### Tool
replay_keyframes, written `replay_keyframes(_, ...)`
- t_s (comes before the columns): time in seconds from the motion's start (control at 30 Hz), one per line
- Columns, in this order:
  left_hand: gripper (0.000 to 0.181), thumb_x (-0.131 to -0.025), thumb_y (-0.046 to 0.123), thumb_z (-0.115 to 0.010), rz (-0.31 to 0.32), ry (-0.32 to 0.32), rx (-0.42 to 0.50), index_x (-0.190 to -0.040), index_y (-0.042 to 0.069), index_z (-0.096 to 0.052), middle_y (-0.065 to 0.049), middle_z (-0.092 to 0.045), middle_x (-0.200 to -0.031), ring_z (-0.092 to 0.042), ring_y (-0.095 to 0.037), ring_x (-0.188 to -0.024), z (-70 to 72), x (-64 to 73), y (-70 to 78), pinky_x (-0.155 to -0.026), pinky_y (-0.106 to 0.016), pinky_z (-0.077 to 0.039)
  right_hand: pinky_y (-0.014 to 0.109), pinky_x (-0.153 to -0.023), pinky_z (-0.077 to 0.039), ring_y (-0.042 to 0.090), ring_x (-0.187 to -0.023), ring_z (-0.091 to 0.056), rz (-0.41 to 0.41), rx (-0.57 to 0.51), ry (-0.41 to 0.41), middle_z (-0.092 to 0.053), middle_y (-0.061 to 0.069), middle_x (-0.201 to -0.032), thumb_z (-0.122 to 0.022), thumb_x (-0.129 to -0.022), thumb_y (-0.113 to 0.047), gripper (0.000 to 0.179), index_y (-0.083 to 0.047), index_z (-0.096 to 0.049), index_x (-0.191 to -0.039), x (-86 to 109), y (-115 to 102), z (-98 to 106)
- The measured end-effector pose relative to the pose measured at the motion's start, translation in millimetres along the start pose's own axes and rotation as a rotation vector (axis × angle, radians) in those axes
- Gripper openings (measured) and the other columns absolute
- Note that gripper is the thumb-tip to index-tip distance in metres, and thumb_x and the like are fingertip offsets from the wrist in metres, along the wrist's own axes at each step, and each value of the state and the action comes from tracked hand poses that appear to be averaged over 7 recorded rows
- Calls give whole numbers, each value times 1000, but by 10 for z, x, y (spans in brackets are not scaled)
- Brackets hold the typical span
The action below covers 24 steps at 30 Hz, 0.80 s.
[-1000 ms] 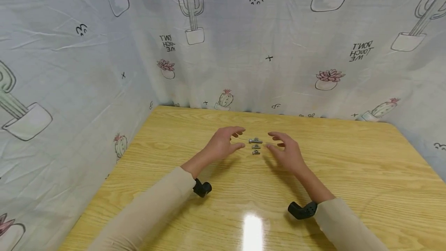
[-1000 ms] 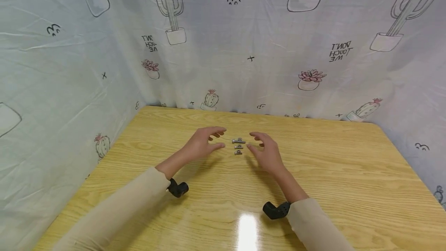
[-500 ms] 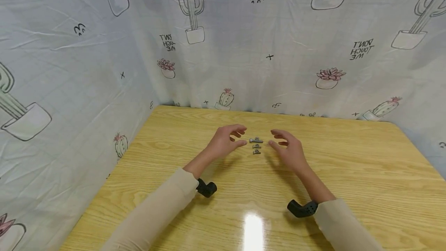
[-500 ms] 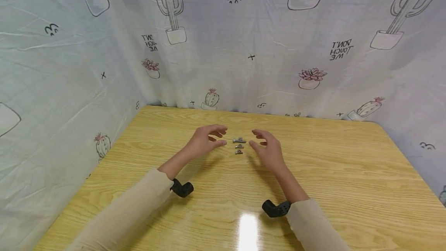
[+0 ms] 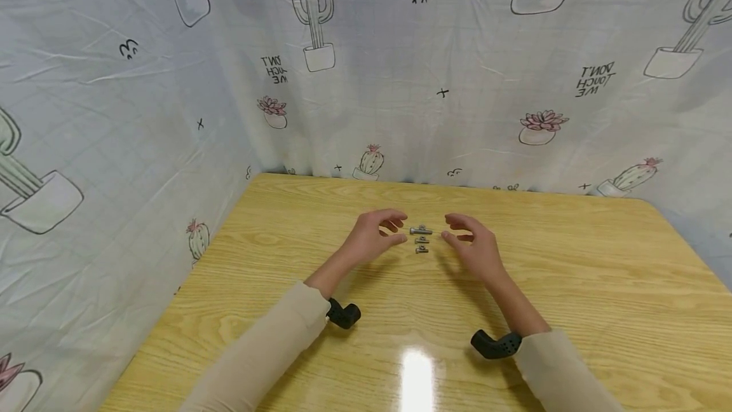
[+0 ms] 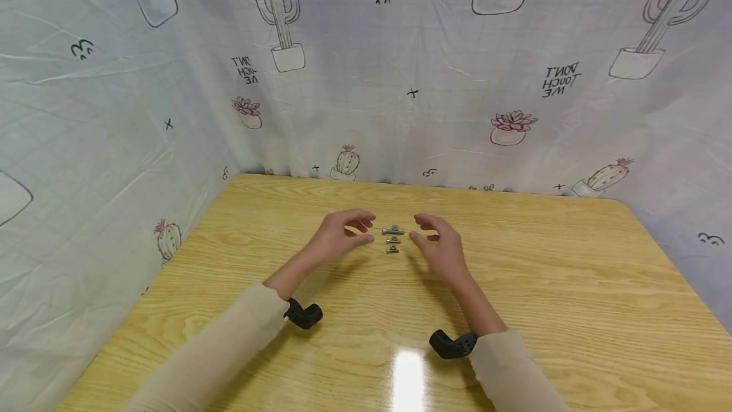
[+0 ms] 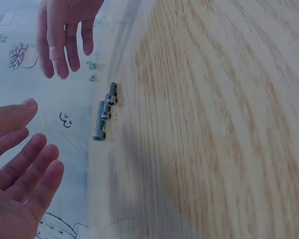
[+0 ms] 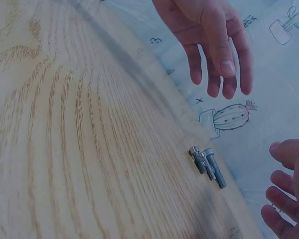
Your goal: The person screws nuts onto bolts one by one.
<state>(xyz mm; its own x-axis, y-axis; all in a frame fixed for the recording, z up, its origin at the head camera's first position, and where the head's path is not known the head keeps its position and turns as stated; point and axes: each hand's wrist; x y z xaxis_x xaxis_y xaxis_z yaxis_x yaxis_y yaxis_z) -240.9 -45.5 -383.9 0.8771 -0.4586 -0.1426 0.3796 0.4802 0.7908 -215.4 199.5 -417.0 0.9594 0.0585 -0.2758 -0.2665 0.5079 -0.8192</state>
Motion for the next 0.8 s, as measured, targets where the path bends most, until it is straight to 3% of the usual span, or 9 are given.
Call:
replay_keyframes(0.17,37,-90,16,-70,7,3,12,-126,13,-62,-13,-65,-118,-64,-21,-102,-49,-18,-21,-89,-33,-55,26,-88,-54,27,-116,-59,-11,11,-3,-61,11,-130,-64,-94,-22,41,-7,-57,-132,-7,25,0)
replay_keyframes(0.27,37,-90,16,-69,13,-1,17,-126,10,-62,-12,-66,-117,-64,-21,-101,-72,-27,-39,-86,-33,-55,29,-88,-54,28,-116,-59,-13,9,-4,-61,12,-129,-64,-94,-22,40,-7,-58,-131,-12,26,-9)
replay_keyframes(0.4,36,-90,16,-69,19,-12,11,-124,7,-63,-11,-66,-116,-64,-21,-100,-107,-33,-49,-81,-31,-56,43,-90,-55,30,-115,-59,-5,15,7,-62,14,-128,-64,-95,-21,38,-6,-59,-129,-4,30,-29)
replay_keyframes(0.6,31,-89,16,-71,37,-40,16,-118,7,-66,-10,-66,-118,-65,-20,-99,-154,-31,-64,-82,-29,-55,44,-90,-55,29,-114,-60,-12,5,8,-64,13,-125,-65,-94,-21,37,-6,-60,-128,16,15,-54)
replay_keyframes(0.8,23,-89,14,-70,45,-78,14,-112,7,-70,-6,-66,-118,-65,-20,-97,-185,-19,-88,-80,-28,-55,31,-87,-56,26,-110,-63,-14,-15,-25,-67,11,-121,-65,-94,-21,34,-7,-64,-124,58,14,-71)
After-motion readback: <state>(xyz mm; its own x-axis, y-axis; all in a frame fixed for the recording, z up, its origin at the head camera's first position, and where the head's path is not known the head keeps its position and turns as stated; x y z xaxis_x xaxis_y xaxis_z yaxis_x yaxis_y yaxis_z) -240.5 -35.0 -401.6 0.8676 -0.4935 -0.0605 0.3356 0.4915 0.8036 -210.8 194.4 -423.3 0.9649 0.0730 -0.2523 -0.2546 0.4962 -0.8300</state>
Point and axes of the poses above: each hand's wrist, its own x-axis away from the middle knuckle, its own z-axis out of the back of the hand, y = z × x
